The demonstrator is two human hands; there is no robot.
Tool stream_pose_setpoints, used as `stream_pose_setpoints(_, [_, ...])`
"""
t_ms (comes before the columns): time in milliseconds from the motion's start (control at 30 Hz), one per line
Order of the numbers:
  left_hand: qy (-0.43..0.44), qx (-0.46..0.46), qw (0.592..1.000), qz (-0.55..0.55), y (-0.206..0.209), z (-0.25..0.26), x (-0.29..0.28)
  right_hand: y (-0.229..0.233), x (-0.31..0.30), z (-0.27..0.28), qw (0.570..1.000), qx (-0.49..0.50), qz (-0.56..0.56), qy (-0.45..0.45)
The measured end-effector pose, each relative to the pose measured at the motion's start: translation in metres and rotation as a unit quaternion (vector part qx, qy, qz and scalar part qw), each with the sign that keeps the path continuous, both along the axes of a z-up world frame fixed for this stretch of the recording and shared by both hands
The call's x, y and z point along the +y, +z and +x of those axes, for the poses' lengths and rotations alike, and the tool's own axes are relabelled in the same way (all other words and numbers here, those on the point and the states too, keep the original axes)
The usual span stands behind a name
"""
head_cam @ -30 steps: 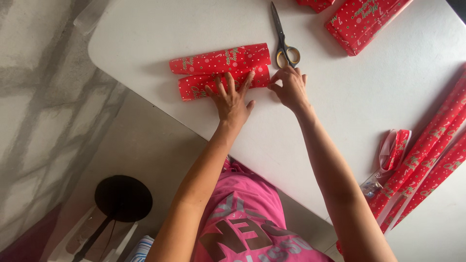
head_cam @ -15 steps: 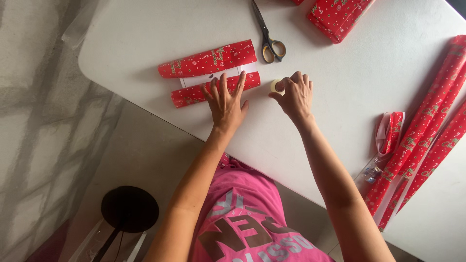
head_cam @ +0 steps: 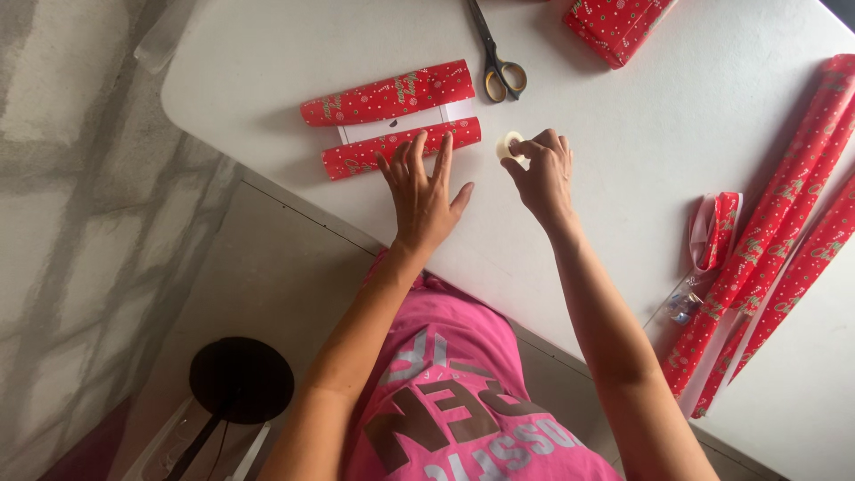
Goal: The person wraps a small white box with red Christmas-themed wrapping paper. They fold the paper around the box, use scissors to cut tape, and secure the paper with tape. The person folds the ends of the paper to create neat corners and continues taping the package closed.
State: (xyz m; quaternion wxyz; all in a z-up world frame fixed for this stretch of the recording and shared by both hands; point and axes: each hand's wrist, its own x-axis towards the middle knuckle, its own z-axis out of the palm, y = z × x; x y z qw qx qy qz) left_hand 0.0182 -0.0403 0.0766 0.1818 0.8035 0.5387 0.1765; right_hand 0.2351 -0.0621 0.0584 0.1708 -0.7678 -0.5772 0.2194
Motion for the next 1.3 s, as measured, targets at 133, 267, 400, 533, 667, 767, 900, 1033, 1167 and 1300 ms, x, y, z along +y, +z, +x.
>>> stream_pose_setpoints(133, [-0.004, -0.060, 0.998, 0.010, 0.019, 0.002, -0.005, 0.039, -0.006, -0.013, 0.994, 0.097, 0.049, -0.022])
stream_pose_setpoints(267, [0.001, -0.109, 0.994, -0.006, 0.047, 0.003, -0.012, 0.079, -0.018, -0.030, 0.983, 0.158, 0.086, -0.031])
stream_pose_setpoints(400, [0.004, -0.160, 0.987, -0.012, 0.073, 0.004, -0.013, 0.108, -0.025, -0.045, 0.977, 0.179, 0.113, -0.037])
stream_pose_setpoints(533, [0.023, -0.266, 0.959, -0.099, 0.095, 0.006, -0.017, 0.126, -0.031, -0.055, 0.936, 0.319, 0.144, -0.044])
stream_pose_setpoints(667, [0.024, -0.307, 0.943, -0.125, 0.113, 0.005, -0.020, 0.142, -0.039, -0.064, 0.905, 0.397, 0.142, -0.055])
stream_pose_setpoints(767, [0.022, -0.332, 0.935, -0.127, 0.120, 0.006, -0.020, 0.149, -0.040, -0.067, 0.898, 0.413, 0.144, -0.056])
stream_pose_setpoints(900, [0.020, -0.355, 0.928, -0.110, 0.126, 0.006, -0.021, 0.157, -0.042, -0.069, 0.896, 0.415, 0.146, -0.059])
stream_pose_setpoints(1033, [0.005, -0.352, 0.932, -0.090, 0.130, 0.004, -0.022, 0.162, -0.042, -0.070, 0.896, 0.411, 0.165, -0.045])
stream_pose_setpoints(1167, [-0.002, -0.338, 0.939, -0.071, 0.133, 0.004, -0.022, 0.165, -0.041, -0.071, 0.891, 0.415, 0.179, -0.042])
stream_pose_setpoints(1300, [-0.010, -0.335, 0.940, -0.059, 0.134, 0.004, -0.022, 0.168, -0.042, -0.072, 0.895, 0.401, 0.191, -0.041])
